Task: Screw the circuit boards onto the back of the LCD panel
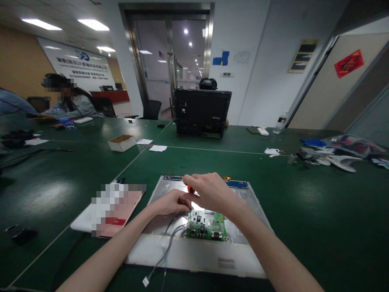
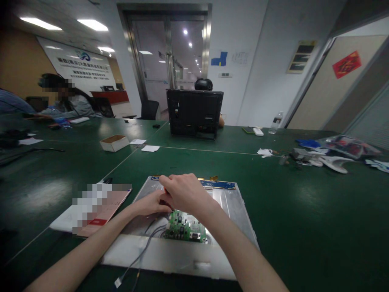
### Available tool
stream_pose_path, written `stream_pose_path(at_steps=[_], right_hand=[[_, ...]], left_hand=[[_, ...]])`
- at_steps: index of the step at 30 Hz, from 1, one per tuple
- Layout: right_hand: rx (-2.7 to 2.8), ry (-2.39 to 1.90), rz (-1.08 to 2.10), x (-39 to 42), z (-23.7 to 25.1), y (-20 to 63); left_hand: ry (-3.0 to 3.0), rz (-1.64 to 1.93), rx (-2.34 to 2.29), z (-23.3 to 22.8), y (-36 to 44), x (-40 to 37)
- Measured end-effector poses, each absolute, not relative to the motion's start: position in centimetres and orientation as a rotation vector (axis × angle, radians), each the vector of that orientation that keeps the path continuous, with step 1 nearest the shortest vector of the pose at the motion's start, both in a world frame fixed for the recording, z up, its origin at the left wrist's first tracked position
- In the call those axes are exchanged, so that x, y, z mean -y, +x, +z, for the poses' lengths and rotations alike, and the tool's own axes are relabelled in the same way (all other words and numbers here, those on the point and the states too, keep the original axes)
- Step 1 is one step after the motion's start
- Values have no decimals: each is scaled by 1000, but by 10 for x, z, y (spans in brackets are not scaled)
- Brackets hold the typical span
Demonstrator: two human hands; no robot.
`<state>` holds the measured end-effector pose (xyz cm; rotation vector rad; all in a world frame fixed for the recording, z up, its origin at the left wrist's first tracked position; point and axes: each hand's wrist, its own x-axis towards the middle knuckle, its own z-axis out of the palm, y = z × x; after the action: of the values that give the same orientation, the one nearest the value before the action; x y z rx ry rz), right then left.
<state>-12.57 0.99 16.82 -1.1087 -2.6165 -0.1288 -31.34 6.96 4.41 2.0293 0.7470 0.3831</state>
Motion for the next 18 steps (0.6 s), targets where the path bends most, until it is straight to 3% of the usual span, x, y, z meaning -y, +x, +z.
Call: stream_pose_path(at_steps=[18], right_hand=[[2619, -1101, -91, -10, 169, -122]], left_hand=[[1969, 392, -751, 45, -313, -68]])
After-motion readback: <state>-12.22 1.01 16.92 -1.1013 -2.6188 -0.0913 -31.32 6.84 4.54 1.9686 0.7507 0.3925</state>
